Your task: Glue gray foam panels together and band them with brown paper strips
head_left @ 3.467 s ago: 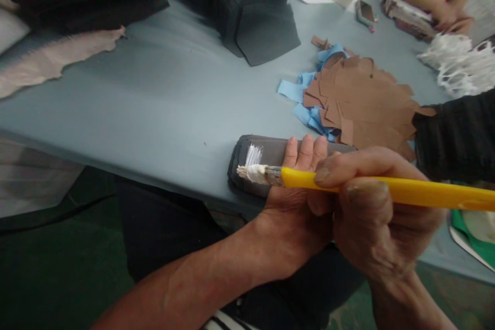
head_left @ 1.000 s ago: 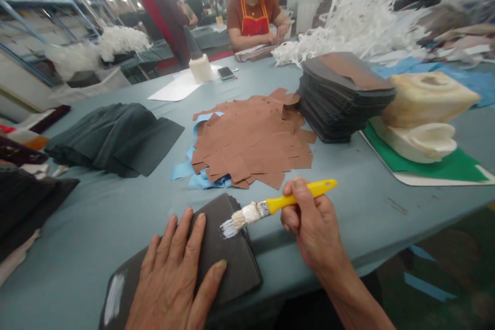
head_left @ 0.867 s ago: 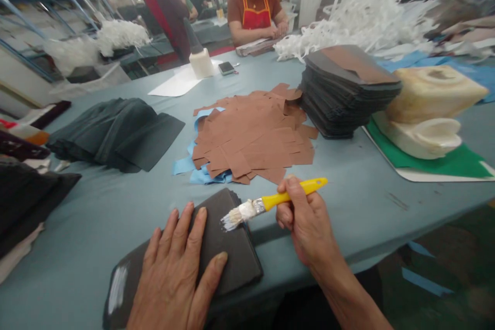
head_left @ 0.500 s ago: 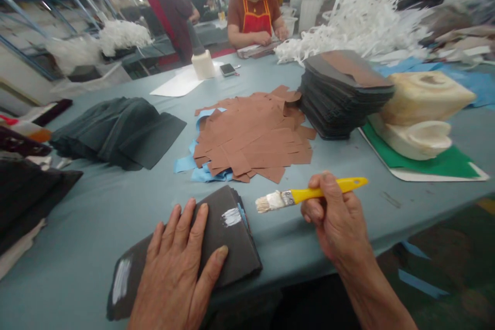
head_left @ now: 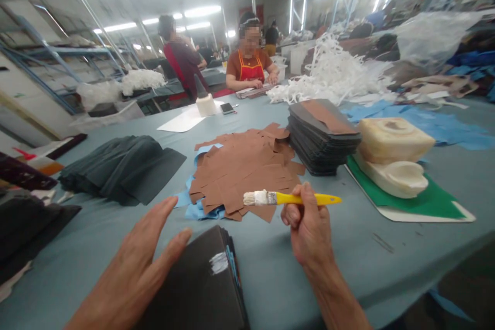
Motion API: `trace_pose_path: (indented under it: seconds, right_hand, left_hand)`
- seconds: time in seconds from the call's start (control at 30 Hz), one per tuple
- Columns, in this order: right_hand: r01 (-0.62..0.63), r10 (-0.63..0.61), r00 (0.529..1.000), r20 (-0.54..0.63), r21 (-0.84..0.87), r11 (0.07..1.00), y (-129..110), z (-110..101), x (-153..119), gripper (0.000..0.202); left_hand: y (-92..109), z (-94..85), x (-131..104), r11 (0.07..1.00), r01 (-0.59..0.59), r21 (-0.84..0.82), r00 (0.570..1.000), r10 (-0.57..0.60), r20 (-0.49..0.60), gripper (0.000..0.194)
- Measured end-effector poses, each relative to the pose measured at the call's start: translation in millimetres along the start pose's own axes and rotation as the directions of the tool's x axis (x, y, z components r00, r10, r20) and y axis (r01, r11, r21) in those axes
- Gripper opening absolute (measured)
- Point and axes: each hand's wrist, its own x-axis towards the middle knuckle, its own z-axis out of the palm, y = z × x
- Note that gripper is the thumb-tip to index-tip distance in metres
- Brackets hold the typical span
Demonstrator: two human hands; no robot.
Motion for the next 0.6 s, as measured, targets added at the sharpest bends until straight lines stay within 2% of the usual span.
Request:
trace_pose_path:
  seconds: [0.1, 0.17, 0.23, 0.4, 0.6]
  right_hand:
    - [0.021, -0.020, 0.999, -0.026, 0.045, 0.999, -3, 6, 12, 0.060]
    - [0.033, -0.030, 0.999, -0.046, 0.071, 0.997, -5, 6, 15, 0.060]
    - [0.040, -0.035, 0.997, -0.064, 0.085, 0.996, -7, 2, 15, 0.059]
    - [0.032, -0.016, 0.990, -0.141, 0.112, 0.993, -9, -9, 11, 0.058]
    - [0.005, 0.012, 0.982, -0.188, 0.086, 0.996, -11, -11, 11, 0.055]
  left_hand:
    - [15, -3.6, 62, 0.988, 0.037, -0.150, 0.992, -0.018, 0.128, 0.078]
    - [22, 4.0, 96, 0.988, 0.023, -0.155, 0.987, 0.003, 0.162, 0.074]
    - [24, 17.2, 120, 0.988, 0.013, -0.156, 0.977, 0.021, 0.214, 0.066]
    - [26, 47.8, 143, 0.989, -0.047, -0.144, 0.943, 0.092, 0.321, 0.054]
    - [35, 62.0, 157, 0.989, -0.109, -0.098, 0.928, 0.136, 0.346, 0.051]
